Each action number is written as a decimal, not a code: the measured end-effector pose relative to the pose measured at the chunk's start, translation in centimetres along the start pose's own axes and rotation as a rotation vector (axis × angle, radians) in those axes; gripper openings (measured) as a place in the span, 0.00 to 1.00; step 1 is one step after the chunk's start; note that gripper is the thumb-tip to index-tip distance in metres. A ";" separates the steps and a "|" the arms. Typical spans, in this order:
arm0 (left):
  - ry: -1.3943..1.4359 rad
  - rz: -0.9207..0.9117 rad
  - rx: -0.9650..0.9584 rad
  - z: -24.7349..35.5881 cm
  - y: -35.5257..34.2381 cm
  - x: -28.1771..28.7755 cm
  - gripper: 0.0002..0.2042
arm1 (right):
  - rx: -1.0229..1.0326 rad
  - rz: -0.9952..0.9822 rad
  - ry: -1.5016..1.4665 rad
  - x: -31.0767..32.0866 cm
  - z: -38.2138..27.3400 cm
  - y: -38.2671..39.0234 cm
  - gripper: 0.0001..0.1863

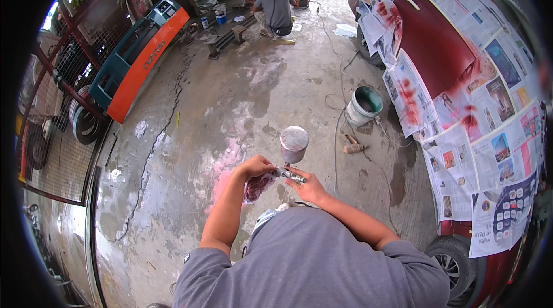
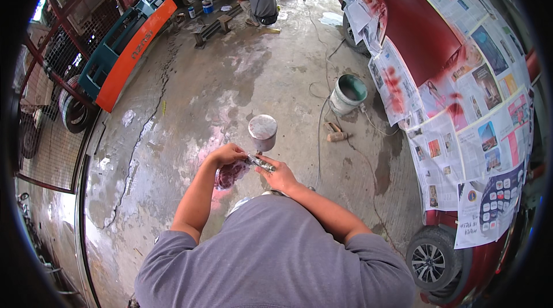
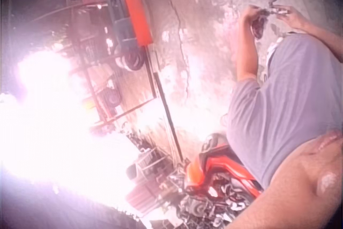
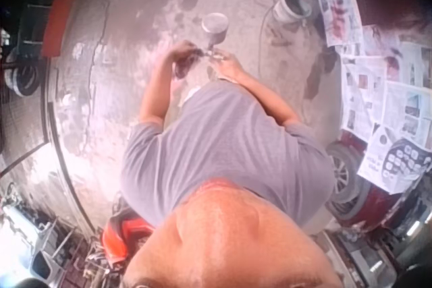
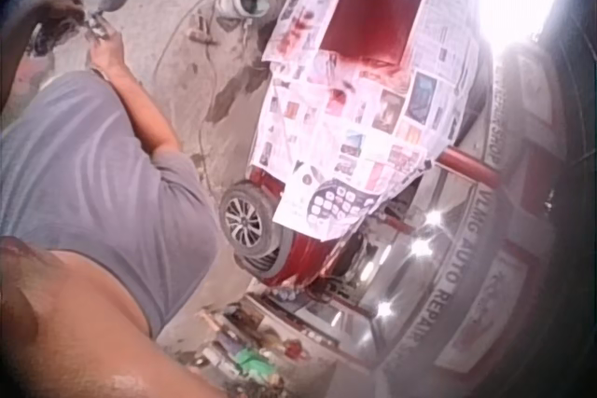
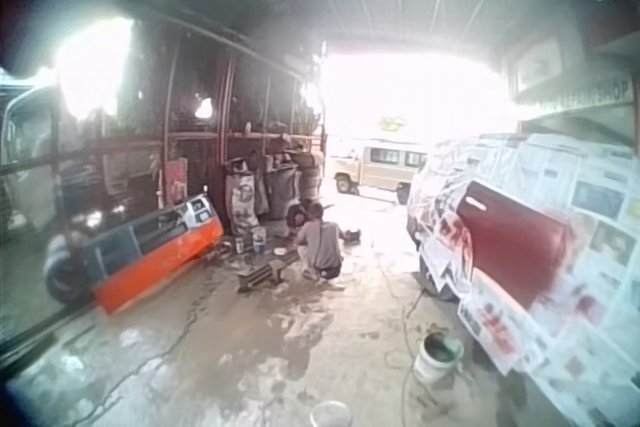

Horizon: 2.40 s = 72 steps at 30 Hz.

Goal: The person sprays red paint onto a car hood using a spray gun, then uses a heat gun to dry the surface. The person also adjusts newspaper masking on the hood and wipes the spray gun with a cloth.

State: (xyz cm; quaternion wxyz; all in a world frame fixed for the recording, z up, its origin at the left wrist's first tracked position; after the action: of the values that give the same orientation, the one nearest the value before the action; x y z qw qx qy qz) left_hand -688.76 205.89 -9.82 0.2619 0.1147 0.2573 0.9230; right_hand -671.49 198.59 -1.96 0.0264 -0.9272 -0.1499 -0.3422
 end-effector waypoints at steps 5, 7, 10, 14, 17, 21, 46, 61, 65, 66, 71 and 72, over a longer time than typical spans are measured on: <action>-0.015 0.016 0.021 -0.3 0.2 0.0 0.13 | -0.047 -0.037 -0.020 -0.3 0.1 0.2 0.23; -0.016 0.025 0.012 -0.2 0.3 0.0 0.13 | -0.011 0.001 -0.003 -0.6 0.6 0.1 0.23; 0.029 0.007 0.037 -0.5 0.2 -0.2 0.13 | 0.009 0.025 0.022 -0.8 1.3 0.1 0.23; 0.048 0.013 0.013 -1.3 -0.3 -0.1 0.16 | 0.025 0.038 0.021 -0.6 1.1 0.2 0.24; 0.042 0.014 0.009 -1.1 -0.2 -0.3 0.16 | 0.000 0.017 0.025 -0.6 1.3 0.4 0.24; 0.022 0.007 0.017 -0.4 0.2 -0.8 0.14 | 0.041 0.071 0.026 -0.2 1.2 0.7 0.24; 0.203 0.221 -0.108 -0.5 -1.0 0.3 0.15 | 0.006 0.128 -0.044 0.9 1.4 0.2 0.24; 0.701 0.077 -1.078 18.2 8.6 -3.8 0.39 | -0.001 -0.016 -0.087 2.3 -1.7 0.1 0.23; 0.748 -0.137 -0.891 18.4 7.4 -2.4 0.45 | -0.057 -0.250 -0.178 3.6 -4.3 0.7 0.26; 0.797 -0.252 -0.806 18.0 6.4 -1.9 0.43 | 0.011 -0.231 -0.279 3.7 -3.8 0.6 0.26; 0.804 -0.386 -0.687 20.6 4.7 -2.9 0.49 | 0.083 -0.365 -0.435 6.4 -4.5 1.6 0.29; 0.852 -0.411 -0.685 21.6 5.8 -3.3 0.51 | 0.038 -0.439 -0.444 7.0 -5.5 2.0 0.29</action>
State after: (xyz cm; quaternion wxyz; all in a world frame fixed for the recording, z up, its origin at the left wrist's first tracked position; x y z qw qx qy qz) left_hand -680.92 208.86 11.21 0.3314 -0.4101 0.0436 0.8486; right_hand -669.29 197.68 6.90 -0.0644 -0.9240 -0.3551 -0.1260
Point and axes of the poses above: each hand's wrist, its own y-axis away from the middle knuckle, its own x-axis out of the back of the hand, z = x × y, the point moved 9 cm from there along -y, towards the middle knuckle, and after that the axes turned 14 degrees about y, right-handed, at the moved point
